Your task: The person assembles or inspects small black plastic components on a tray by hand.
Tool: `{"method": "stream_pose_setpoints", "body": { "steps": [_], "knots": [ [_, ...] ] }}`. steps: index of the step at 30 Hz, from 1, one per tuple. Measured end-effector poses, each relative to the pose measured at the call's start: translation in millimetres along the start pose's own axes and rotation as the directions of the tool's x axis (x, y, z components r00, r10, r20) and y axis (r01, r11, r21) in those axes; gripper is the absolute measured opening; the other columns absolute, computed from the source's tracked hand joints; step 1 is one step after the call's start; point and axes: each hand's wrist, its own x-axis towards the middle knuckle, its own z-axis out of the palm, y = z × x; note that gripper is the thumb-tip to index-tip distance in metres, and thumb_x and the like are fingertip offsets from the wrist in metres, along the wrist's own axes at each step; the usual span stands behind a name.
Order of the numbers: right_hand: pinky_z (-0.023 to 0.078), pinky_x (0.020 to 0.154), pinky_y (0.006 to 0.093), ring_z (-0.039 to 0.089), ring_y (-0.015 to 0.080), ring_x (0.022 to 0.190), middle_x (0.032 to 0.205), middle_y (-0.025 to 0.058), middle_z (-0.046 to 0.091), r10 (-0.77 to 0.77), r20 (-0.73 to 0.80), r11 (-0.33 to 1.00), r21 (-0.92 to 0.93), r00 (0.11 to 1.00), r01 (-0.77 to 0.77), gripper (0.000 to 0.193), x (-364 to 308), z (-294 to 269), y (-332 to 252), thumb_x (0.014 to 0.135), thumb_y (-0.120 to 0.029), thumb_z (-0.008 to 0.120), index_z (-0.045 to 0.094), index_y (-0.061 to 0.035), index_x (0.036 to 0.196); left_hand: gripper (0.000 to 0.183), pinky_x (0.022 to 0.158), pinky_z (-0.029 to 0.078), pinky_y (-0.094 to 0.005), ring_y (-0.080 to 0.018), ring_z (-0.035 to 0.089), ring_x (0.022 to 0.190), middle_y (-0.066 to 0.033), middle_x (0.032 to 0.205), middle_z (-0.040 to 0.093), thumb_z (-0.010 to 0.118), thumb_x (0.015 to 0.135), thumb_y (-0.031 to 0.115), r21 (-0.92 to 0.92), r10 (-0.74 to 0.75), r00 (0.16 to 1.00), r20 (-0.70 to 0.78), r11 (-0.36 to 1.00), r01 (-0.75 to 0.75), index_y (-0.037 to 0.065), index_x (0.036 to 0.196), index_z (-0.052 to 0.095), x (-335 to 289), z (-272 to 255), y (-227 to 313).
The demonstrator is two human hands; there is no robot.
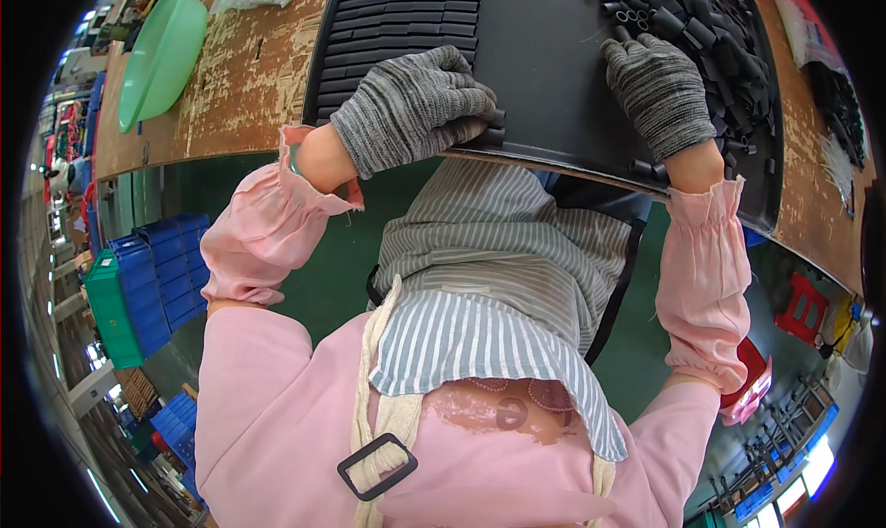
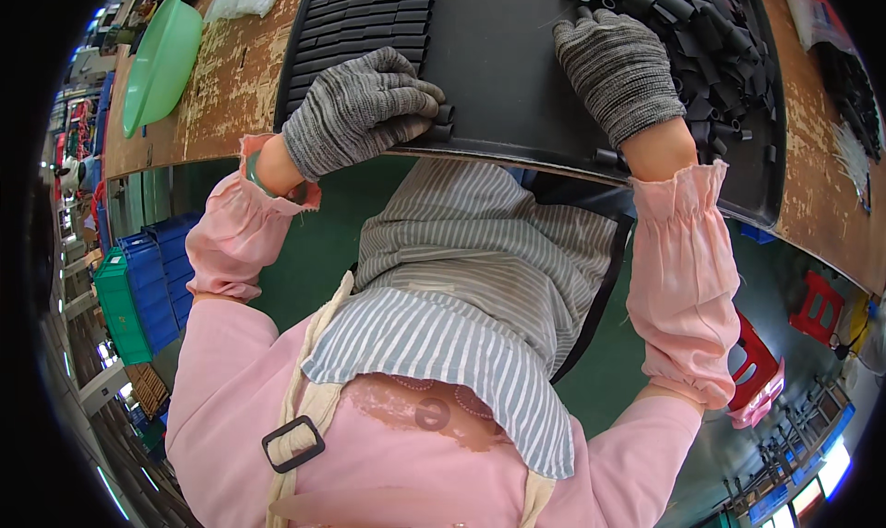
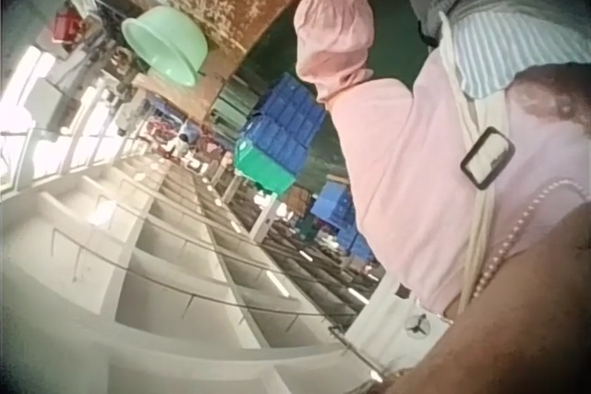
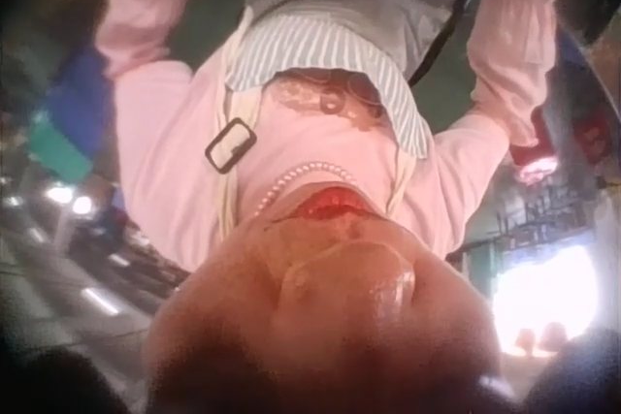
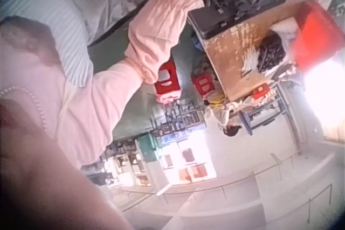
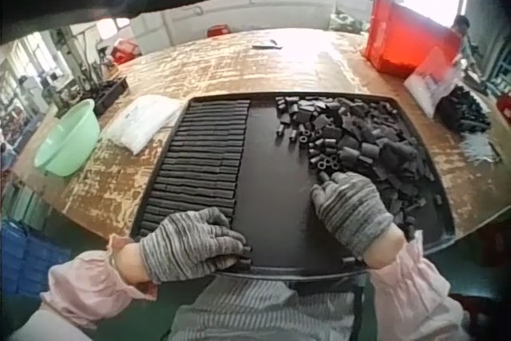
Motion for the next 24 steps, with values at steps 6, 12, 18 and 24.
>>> {"method": "stream_pose_setpoints", "body": {
  "steps": [6, 12, 18, 24],
  "knots": [
    [0.052, 0.073, 0.0303, 0.063, 0.0203, 0.086, 0.094, 0.0099, 0.065, 0.281, -0.036, 0.793, 0.571, 0.959, -0.211, 0.020, -9.6, -19.8, 3.2, 0.081, -0.010, 0.058, 0.061, -0.0040, 0.100, 0.022, 0.069, 0.051, -0.0319, -0.0220, 0.058, 0.081, -0.0030, 0.082, 0.063, 0.069, 0.071, 0.019, 0.067, 0.040, 0.999, -0.004, 0.997, -0.040, 0.011, 0.092, 0.066, 4.0, -7.2, 5.4],
    [0.049, 0.064, 0.0225, 0.059, 0.0080, 0.075, 0.082, 0.0024, 0.064, 0.399, 0.166, -0.123, 0.984, 0.902, -0.127, 0.014, -12.5, -57.3, -9.0, 0.084, -0.009, 0.063, 0.064, -0.0053, 0.097, 0.020, 0.068, 0.048, -0.0204, -0.0065, 0.058, 0.079, 0.0002, 0.080, 0.064, 0.066, 0.081, 0.010, -0.751, -0.317, 0.934, -0.164, 0.655, 0.090, 0.006, 0.100, 0.062, 54.2, 8.8, 14.2],
    [0.049, 0.060, 0.0187, 0.060, 0.0066, 0.074, 0.085, 0.0032, 0.065, 0.479, 0.227, -0.087, 0.974, 0.848, -0.211, 0.021, -32.9, -37.3, 11.3, 0.082, -0.009, 0.065, 0.062, -0.0048, 0.103, 0.017, 0.064, 0.049, -0.0213, -0.0072, 0.057, 0.072, -0.0024, 0.080, 0.062, 0.063, 0.083, 0.008, -0.934, -0.299, 0.950, 0.085, 0.309, 0.181, 0.002, 0.097, 0.058, 107.0, 16.1, 14.1],
    [0.051, 0.072, 0.0259, 0.060, 0.0105, 0.085, 0.090, 0.0043, 0.064, 0.346, 0.162, 0.110, 0.971, 0.924, -0.212, 0.037, -51.4, -40.8, 15.1, 0.072, -0.010, 0.073, 0.060, -0.0090, 0.106, 0.014, 0.061, 0.048, -0.0192, -0.0056, 0.057, 0.065, -0.0017, 0.075, 0.062, 0.067, 0.079, 0.009, -0.883, -0.303, 0.952, -0.036, 0.455, 0.111, 0.005, 0.091, 0.062, 107.1, 35.7, -0.9]
  ]
}}
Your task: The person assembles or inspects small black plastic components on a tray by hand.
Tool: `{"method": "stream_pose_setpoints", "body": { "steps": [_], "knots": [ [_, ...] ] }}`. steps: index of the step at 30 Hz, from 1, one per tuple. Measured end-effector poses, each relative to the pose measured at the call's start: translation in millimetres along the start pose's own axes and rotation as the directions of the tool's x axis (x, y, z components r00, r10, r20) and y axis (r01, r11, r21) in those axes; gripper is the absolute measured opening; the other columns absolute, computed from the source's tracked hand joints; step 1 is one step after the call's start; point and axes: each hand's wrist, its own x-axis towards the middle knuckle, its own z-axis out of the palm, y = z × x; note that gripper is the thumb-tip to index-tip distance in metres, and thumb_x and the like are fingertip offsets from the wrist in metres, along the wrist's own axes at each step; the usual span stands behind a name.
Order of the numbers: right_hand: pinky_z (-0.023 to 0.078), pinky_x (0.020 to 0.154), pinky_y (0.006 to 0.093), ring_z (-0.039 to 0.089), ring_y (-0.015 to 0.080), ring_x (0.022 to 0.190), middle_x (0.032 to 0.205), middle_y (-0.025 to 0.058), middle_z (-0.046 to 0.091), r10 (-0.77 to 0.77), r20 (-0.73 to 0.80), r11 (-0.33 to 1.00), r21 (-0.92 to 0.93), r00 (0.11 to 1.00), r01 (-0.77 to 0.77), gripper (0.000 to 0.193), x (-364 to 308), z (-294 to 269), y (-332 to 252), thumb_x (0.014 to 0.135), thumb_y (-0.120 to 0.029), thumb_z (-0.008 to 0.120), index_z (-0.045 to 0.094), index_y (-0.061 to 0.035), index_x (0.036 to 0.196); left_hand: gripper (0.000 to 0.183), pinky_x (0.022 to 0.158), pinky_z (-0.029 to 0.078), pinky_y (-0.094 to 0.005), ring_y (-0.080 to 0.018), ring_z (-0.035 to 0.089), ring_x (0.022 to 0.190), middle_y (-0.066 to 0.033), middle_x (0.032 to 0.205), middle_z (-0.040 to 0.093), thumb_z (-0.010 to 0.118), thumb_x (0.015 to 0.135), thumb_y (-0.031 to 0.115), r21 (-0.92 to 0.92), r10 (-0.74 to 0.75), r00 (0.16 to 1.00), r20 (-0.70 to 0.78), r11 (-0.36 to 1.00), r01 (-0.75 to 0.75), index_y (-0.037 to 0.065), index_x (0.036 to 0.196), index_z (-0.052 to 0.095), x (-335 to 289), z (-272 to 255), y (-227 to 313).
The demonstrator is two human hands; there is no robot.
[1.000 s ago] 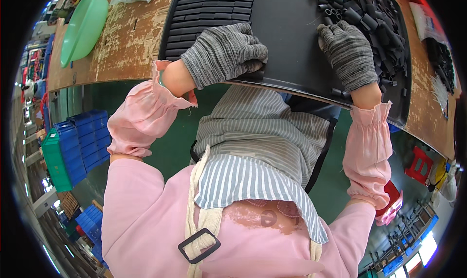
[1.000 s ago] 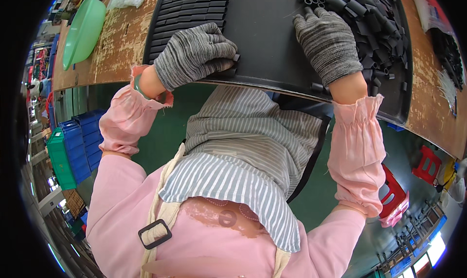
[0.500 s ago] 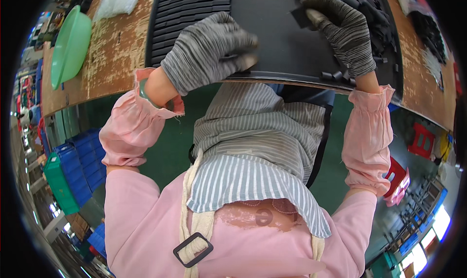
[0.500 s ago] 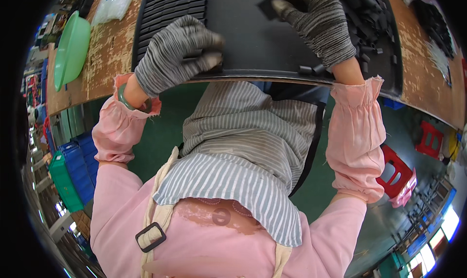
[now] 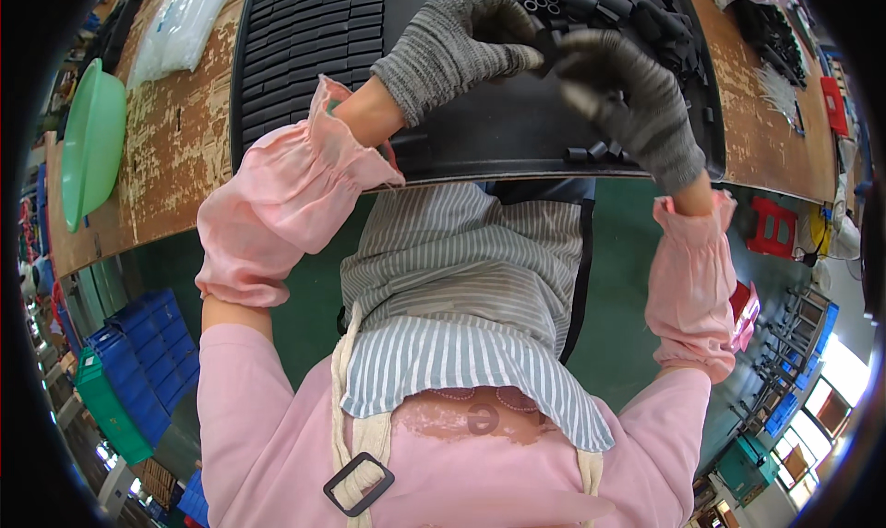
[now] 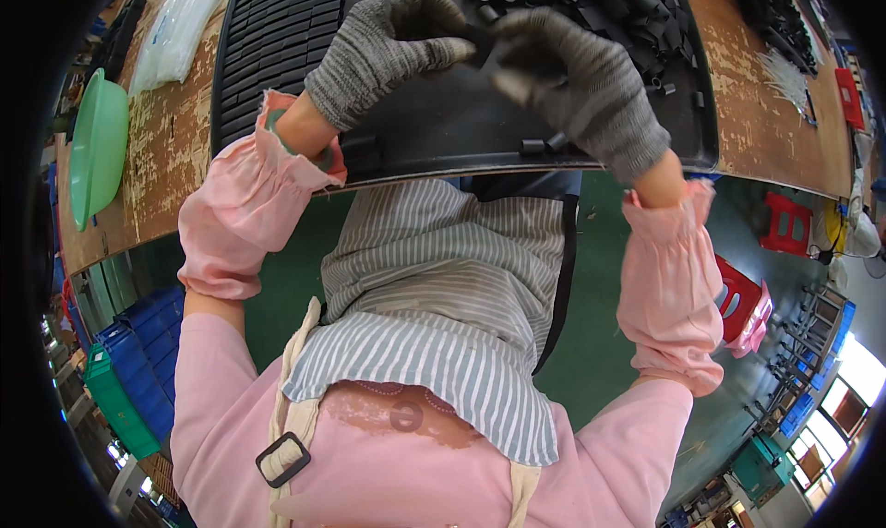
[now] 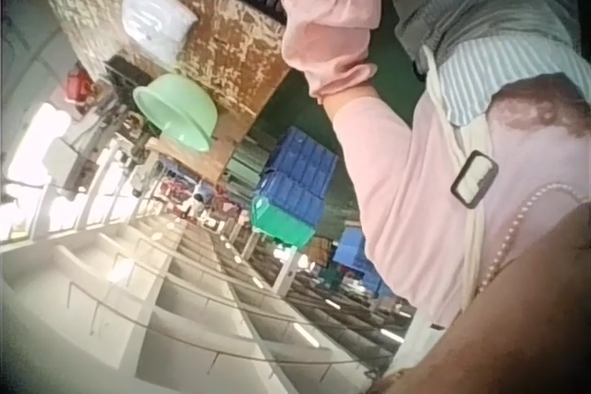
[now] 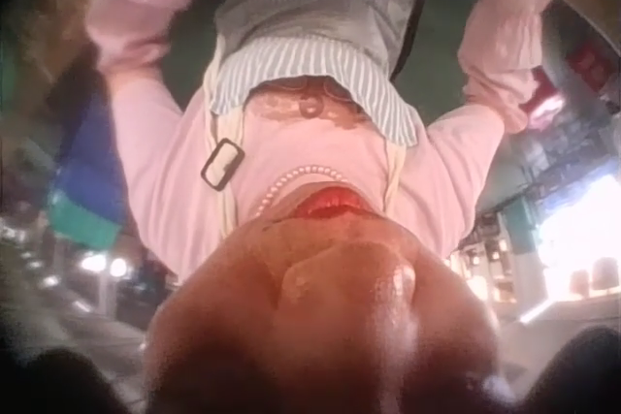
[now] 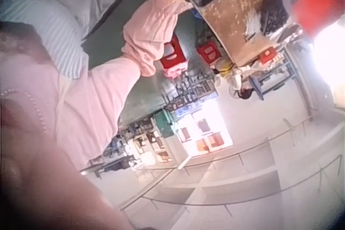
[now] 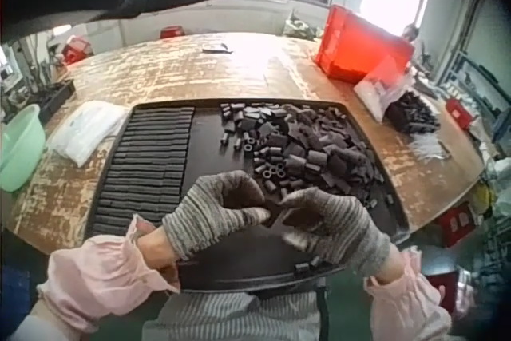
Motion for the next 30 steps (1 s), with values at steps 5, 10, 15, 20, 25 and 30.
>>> {"method": "stream_pose_setpoints", "body": {
  "steps": [5, 10, 15, 20, 25, 30],
  "knots": [
    [0.048, 0.069, 0.0325, 0.060, 0.0226, 0.076, 0.086, 0.0068, 0.062, 0.023, 0.405, 0.741, -0.620, 0.914, 0.256, 0.041, -10.6, -12.0, -13.2, 0.069, -0.011, 0.071, 0.059, -0.0094, 0.108, 0.015, 0.063, 0.049, -0.0202, -0.0061, 0.058, 0.066, -0.0009, 0.074, 0.062, 0.069, 0.077, 0.012, 0.148, -0.051, 0.997, 0.062, 0.988, 0.042, 0.005, 0.089, 0.063, 4.5, -7.8, -4.3],
    [0.045, 0.070, 0.0376, 0.054, 0.0270, 0.077, 0.077, 0.0082, 0.057, 0.059, 0.535, 0.660, -0.654, 0.843, 0.369, 0.027, -7.1, -4.2, -14.9, 0.068, -0.012, 0.067, 0.061, -0.0094, 0.094, 0.017, 0.065, 0.050, -0.0215, -0.0078, 0.060, 0.070, -0.0013, 0.076, 0.063, 0.068, 0.077, 0.010, 0.229, 0.078, 0.994, -0.072, 0.972, -0.060, 0.003, 0.091, 0.062, 4.6, -11.2, -10.1],
    [0.047, 0.067, 0.0358, 0.055, 0.0251, 0.074, 0.078, 0.0069, 0.057, -0.012, 0.482, 0.561, -0.722, 0.876, 0.405, 0.023, 1.1, -2.9, -11.2, 0.070, -0.012, 0.066, 0.062, -0.0090, 0.092, 0.016, 0.062, 0.050, -0.0210, -0.0075, 0.061, 0.072, -0.0020, 0.081, 0.064, 0.064, 0.080, 0.007, 0.226, -0.017, 0.998, -0.059, 0.974, 0.030, 0.002, 0.094, 0.060, 7.6, -15.8, -9.9],
    [0.046, 0.072, 0.0217, 0.058, 0.0071, 0.076, 0.082, 0.0019, 0.065, 0.075, -0.109, 0.980, 0.192, 0.991, -0.053, 0.016, 24.5, 4.7, -3.5, 0.079, -0.013, 0.068, 0.065, -0.0021, 0.091, 0.014, 0.059, 0.051, -0.0200, -0.0083, 0.062, 0.074, -0.0046, 0.092, 0.065, 0.060, 0.083, 0.005, 0.043, -0.091, 0.996, 0.013, 0.995, 0.091, 0.002, 0.096, 0.057, 2.1, -8.4, -1.6],
    [0.048, 0.070, 0.0214, 0.060, 0.0092, 0.073, 0.081, 0.0035, 0.065, 0.179, -0.252, 0.778, 0.628, 0.951, 0.020, 0.017, 50.0, 23.8, 17.8, 0.079, -0.010, 0.067, 0.065, -0.0006, 0.093, 0.025, 0.065, 0.051, -0.0219, -0.0073, 0.060, 0.076, -0.0013, 0.085, 0.064, 0.071, 0.076, 0.011, 0.280, 0.081, 0.996, -0.022, 0.957, -0.072, 0.004, 0.095, 0.058, 5.2, -6.2, -10.7],
    [0.049, 0.069, 0.0218, 0.061, 0.0102, 0.073, 0.080, 0.0047, 0.065, 0.175, -0.166, 0.697, 0.717, 0.971, -0.003, 0.016, 53.4, 27.5, 16.1, 0.079, -0.010, 0.066, 0.065, -0.0009, 0.092, 0.032, 0.067, 0.051, -0.0223, -0.0071, 0.060, 0.074, -0.0013, 0.080, 0.063, 0.077, 0.069, 0.013, 0.266, 0.022, 0.992, -0.127, 0.964, 0.013, 0.004, 0.093, 0.058, 3.5, -5.1, -3.6]
  ]
}}
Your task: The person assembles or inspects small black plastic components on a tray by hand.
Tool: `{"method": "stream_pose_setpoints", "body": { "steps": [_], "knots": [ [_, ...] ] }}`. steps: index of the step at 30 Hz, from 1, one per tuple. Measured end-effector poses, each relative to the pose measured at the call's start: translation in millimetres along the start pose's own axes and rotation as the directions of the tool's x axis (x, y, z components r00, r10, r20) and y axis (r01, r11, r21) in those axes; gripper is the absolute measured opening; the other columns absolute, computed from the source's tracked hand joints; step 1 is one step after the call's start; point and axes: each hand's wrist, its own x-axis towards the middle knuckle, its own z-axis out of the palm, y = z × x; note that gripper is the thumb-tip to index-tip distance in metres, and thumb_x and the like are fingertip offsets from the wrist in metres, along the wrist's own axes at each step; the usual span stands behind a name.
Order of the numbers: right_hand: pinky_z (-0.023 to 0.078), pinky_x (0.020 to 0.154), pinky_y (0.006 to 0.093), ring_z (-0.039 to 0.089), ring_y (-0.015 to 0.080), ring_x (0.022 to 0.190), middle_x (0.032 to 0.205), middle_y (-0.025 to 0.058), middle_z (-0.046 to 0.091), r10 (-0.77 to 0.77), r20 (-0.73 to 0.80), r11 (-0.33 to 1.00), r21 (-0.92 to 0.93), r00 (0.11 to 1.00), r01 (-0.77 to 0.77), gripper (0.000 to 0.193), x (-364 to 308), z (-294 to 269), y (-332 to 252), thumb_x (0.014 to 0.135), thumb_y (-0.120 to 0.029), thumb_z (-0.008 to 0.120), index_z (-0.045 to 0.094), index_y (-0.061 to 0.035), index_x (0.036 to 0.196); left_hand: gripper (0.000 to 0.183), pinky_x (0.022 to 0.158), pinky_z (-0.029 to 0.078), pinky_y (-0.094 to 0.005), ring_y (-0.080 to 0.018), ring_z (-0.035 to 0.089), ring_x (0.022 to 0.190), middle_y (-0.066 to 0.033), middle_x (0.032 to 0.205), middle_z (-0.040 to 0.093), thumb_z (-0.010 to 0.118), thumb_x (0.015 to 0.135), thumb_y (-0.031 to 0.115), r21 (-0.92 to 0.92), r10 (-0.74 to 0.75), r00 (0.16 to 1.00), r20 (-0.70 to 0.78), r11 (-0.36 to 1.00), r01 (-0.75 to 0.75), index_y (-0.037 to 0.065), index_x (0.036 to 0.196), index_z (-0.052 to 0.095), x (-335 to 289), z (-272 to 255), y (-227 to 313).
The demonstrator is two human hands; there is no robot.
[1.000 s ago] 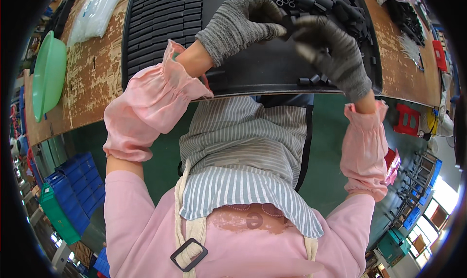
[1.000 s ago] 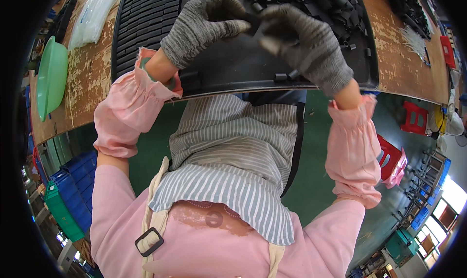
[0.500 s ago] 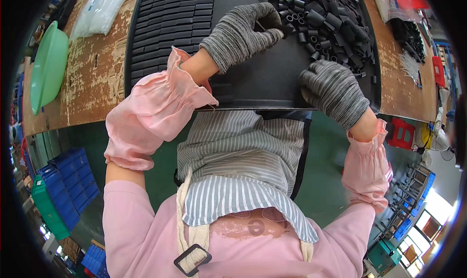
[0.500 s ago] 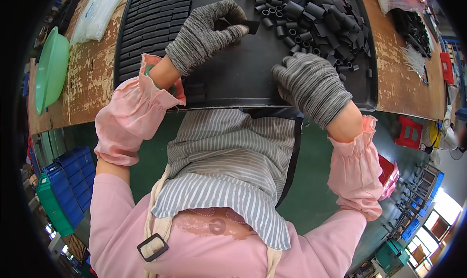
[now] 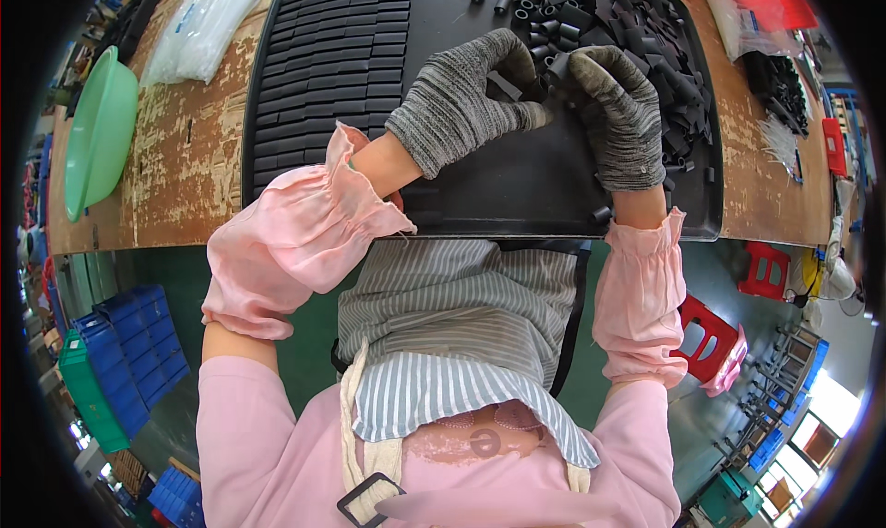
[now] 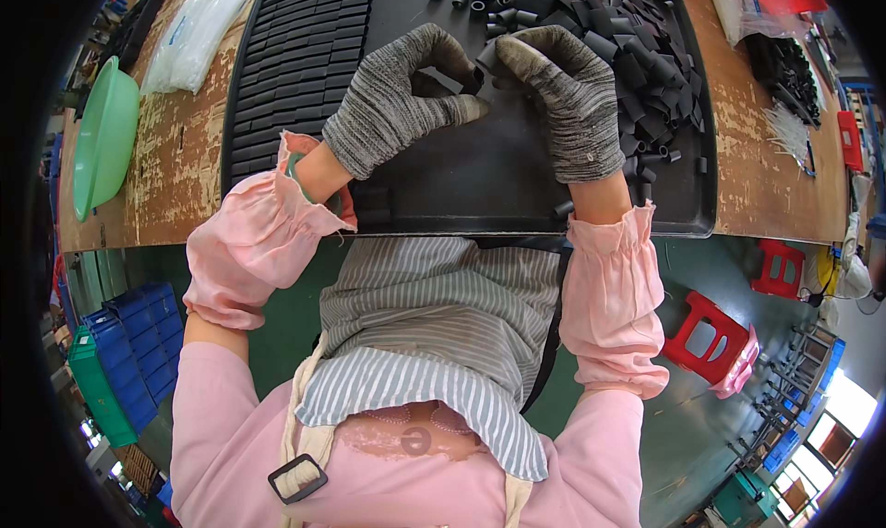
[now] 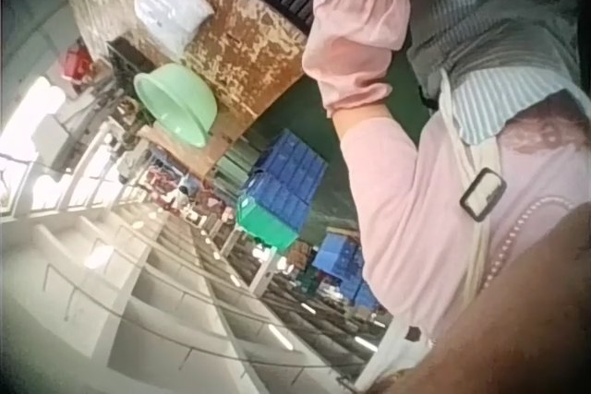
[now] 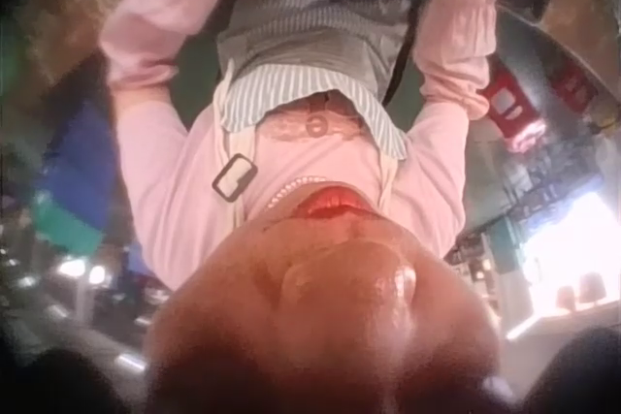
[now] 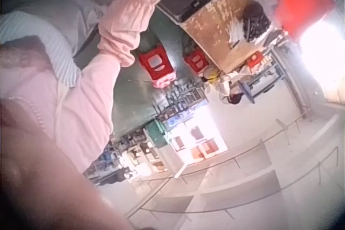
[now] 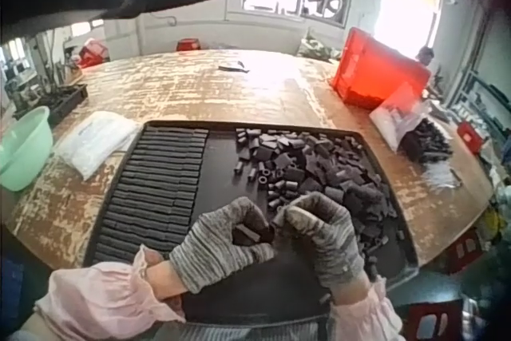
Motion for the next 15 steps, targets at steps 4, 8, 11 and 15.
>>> {"method": "stream_pose_setpoints", "body": {
  "steps": [4, 8, 11, 15],
  "knots": [
    [0.048, 0.068, 0.0216, 0.060, 0.0100, 0.072, 0.080, 0.0046, 0.065, 0.000, 0.009, 1.000, -0.006, 1.000, 0.000, 0.015, -1.4, -3.9, 0.2, 0.080, -0.011, 0.066, 0.066, -0.0011, 0.091, 0.033, 0.068, 0.051, -0.0231, -0.0078, 0.061, 0.075, -0.0032, 0.083, 0.064, 0.078, 0.068, 0.012, -0.085, -0.016, 1.000, -0.017, 0.996, 0.015, 0.003, 0.093, 0.058, -0.9, 0.8, -0.3],
    [0.047, 0.067, 0.0206, 0.059, 0.0090, 0.072, 0.079, 0.0035, 0.066, -0.050, 0.030, 0.980, -0.194, 0.998, 0.055, 0.014, -1.8, -1.2, -0.4, 0.079, -0.012, 0.067, 0.067, -0.0018, 0.089, 0.031, 0.072, 0.051, -0.0234, -0.0092, 0.061, 0.078, -0.0040, 0.085, 0.065, 0.077, 0.069, 0.010, -0.148, 0.006, 1.000, -0.030, 0.989, -0.010, 0.003, 0.094, 0.060, -1.1, -0.2, -1.8],
    [0.046, 0.066, 0.0204, 0.059, 0.0085, 0.071, 0.078, 0.0027, 0.066, -0.145, 0.025, 0.923, -0.357, 0.989, 0.144, 0.014, -3.1, 1.6, 2.1, 0.078, -0.013, 0.069, 0.068, -0.0032, 0.088, 0.031, 0.074, 0.051, -0.0234, -0.0097, 0.061, 0.080, -0.0038, 0.087, 0.065, 0.076, 0.070, 0.009, -0.119, -0.033, 0.999, -0.028, 0.992, 0.030, 0.003, 0.097, 0.062, -0.7, -0.9, 1.8],
    [0.048, 0.066, 0.0214, 0.060, 0.0081, 0.070, 0.077, 0.0032, 0.067, -0.218, 0.062, 0.812, -0.543, 0.974, 0.217, 0.017, -3.9, 3.2, 7.5, 0.076, -0.015, 0.072, 0.068, -0.0050, 0.089, 0.032, 0.076, 0.051, -0.0234, -0.0101, 0.061, 0.082, -0.0039, 0.089, 0.066, 0.076, 0.071, 0.010, -0.093, -0.001, 1.000, -0.022, 0.996, -0.001, 0.004, 0.099, 0.063, 2.2, -1.2, -10.8]
  ]
}}
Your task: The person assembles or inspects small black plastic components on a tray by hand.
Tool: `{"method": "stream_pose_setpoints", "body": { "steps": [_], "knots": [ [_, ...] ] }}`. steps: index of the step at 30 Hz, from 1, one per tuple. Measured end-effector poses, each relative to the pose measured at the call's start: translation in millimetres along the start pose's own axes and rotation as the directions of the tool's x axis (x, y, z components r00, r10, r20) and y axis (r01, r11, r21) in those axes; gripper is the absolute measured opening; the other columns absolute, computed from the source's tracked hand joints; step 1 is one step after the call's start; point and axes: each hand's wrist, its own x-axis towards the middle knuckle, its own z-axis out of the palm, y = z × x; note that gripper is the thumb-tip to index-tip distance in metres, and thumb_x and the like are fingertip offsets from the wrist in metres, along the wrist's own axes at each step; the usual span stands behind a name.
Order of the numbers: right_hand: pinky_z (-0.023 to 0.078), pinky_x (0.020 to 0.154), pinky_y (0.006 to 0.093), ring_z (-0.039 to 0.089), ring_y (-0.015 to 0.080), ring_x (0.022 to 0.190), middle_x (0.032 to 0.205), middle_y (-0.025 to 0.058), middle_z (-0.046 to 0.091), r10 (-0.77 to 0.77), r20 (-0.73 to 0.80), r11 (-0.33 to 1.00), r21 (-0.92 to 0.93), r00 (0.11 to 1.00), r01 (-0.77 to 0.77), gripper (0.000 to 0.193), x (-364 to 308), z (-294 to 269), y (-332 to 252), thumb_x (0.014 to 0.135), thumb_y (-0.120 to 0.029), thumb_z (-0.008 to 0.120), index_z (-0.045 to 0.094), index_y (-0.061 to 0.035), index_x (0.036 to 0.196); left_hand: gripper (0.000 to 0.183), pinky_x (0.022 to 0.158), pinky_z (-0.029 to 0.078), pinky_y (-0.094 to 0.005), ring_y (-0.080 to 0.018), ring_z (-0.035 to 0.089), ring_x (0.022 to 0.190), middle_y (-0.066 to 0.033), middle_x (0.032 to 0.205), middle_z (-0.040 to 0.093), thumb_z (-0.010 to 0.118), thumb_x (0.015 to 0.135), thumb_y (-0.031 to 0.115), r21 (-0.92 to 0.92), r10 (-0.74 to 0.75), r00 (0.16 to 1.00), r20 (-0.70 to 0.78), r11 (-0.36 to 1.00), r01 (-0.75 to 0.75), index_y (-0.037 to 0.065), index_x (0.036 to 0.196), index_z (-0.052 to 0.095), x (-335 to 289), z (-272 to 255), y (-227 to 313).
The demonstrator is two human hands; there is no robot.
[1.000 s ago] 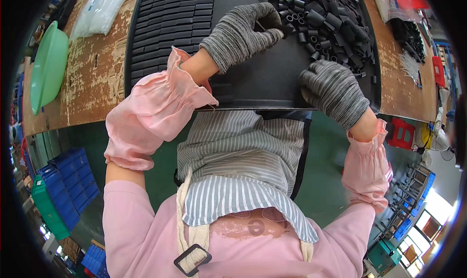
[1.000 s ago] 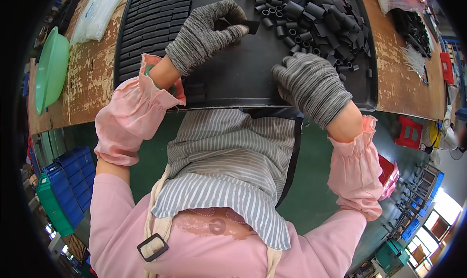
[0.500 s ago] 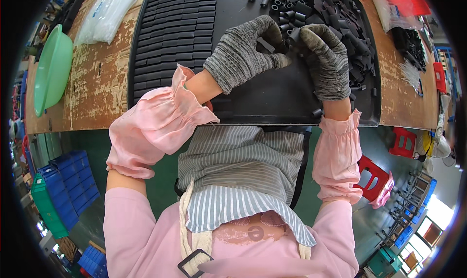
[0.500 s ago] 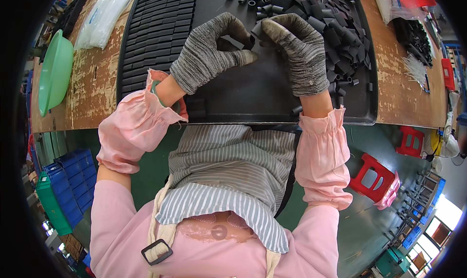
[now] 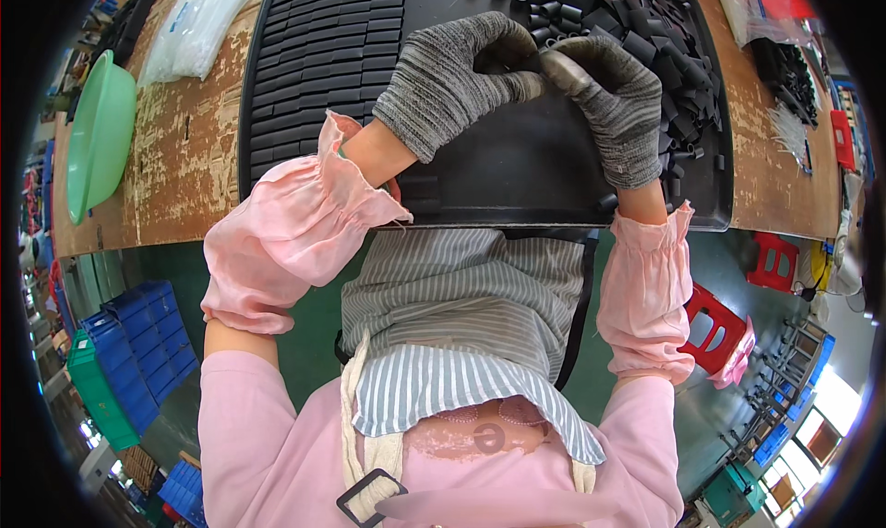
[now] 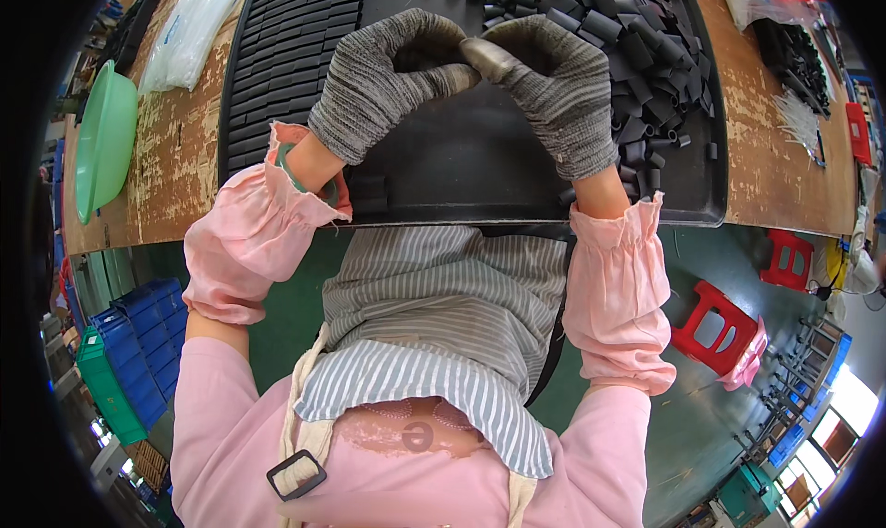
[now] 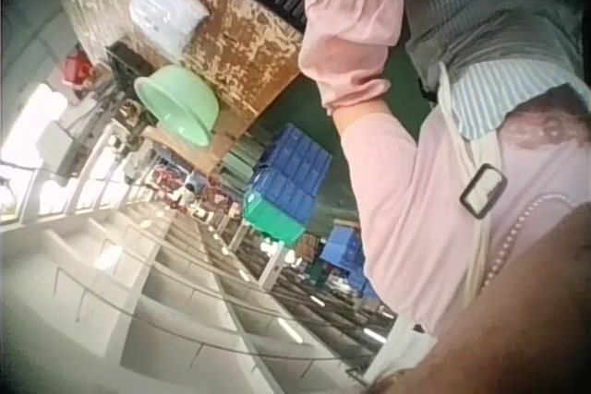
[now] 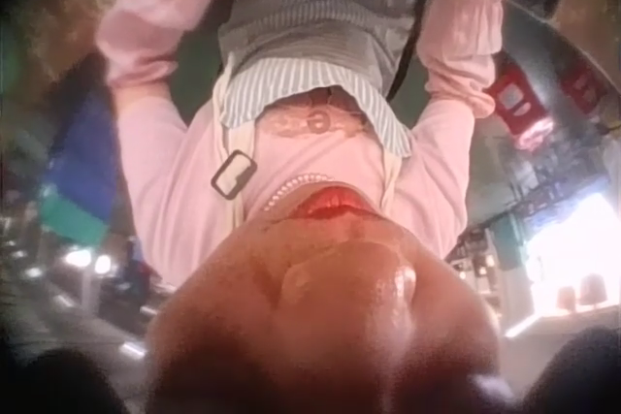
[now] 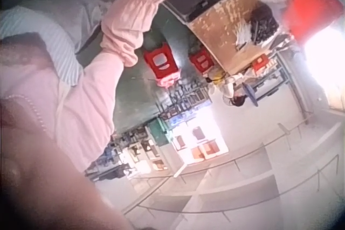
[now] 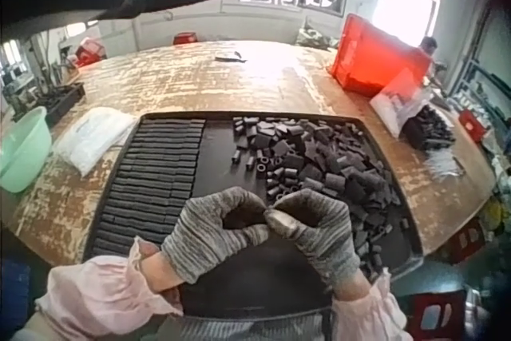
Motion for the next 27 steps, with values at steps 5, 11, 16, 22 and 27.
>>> {"method": "stream_pose_setpoints", "body": {
  "steps": [5, 11, 16, 22, 27],
  "knots": [
    [0.049, 0.067, 0.0225, 0.060, 0.0091, 0.069, 0.078, 0.0042, 0.067, -0.018, 0.067, 0.998, -0.063, 0.998, 0.022, 0.021, 2.1, 1.9, -0.3, 0.076, -0.018, 0.072, 0.068, -0.0042, 0.092, 0.029, 0.074, 0.051, -0.0236, -0.0096, 0.062, 0.079, -0.0041, 0.086, 0.066, 0.075, 0.072, 0.011, 0.211, 0.119, 0.993, -0.019, 0.971, -0.112, 0.004, 0.098, 0.063, -1.1, -2.2, 7.6],
    [0.048, 0.072, 0.0228, 0.059, 0.0089, 0.078, 0.086, 0.0036, 0.066, -0.117, 0.091, 0.993, -0.014, 0.989, 0.118, 0.024, -3.2, -11.9, -0.4, 0.079, -0.020, 0.069, 0.066, -0.0054, 0.097, 0.027, 0.069, 0.052, -0.0243, -0.0134, 0.064, 0.073, -0.0052, 0.082, 0.066, 0.074, 0.072, 0.012, 0.445, 0.323, 0.945, 0.052, 0.840, -0.311, 0.007, 0.097, 0.064, -11.6, -12.4, 21.7],
    [0.049, 0.071, 0.0243, 0.061, 0.0110, 0.077, 0.084, 0.0038, 0.066, -0.106, 0.076, 0.963, -0.241, 0.991, 0.121, 0.019, -44.2, -72.7, -16.5, 0.078, -0.015, 0.069, 0.066, -0.0066, 0.094, 0.025, 0.066, 0.051, -0.0293, -0.0204, 0.062, 0.079, -0.0061, 0.082, 0.065, 0.070, 0.071, 0.015, 0.760, 0.196, 0.924, 0.329, 0.525, -0.382, 0.009, 0.095, 0.065, -62.5, -34.6, 38.0],
    [0.049, 0.073, 0.0332, 0.059, 0.0236, 0.081, 0.082, 0.0064, 0.060, 0.065, 0.488, 0.675, -0.664, 0.871, 0.321, 0.018, -70.4, -85.0, -25.7, 0.074, -0.018, 0.068, 0.066, -0.0110, 0.090, 0.024, 0.085, 0.046, -0.0359, -0.0270, 0.056, 0.100, -0.0067, 0.092, 0.064, 0.065, 0.075, 0.017, 0.762, 0.278, 0.868, 0.412, 0.418, -0.495, 0.008, 0.096, 0.064, -90.8, -38.8, 29.0],
    [0.049, 0.071, 0.0328, 0.058, 0.0237, 0.081, 0.085, 0.0056, 0.061, 0.207, 0.645, 0.686, -0.632, 0.735, 0.362, 0.020, -56.2, -86.9, -30.6, 0.070, -0.012, 0.068, 0.067, -0.0107, 0.090, 0.021, 0.088, 0.043, -0.0381, -0.0270, 0.053, 0.106, -0.0055, 0.096, 0.063, 0.063, 0.075, 0.018, 0.772, 0.268, 0.851, 0.452, 0.360, -0.524, 0.005, 0.091, 0.063, -90.4, -46.1, 32.0]
  ]
}}
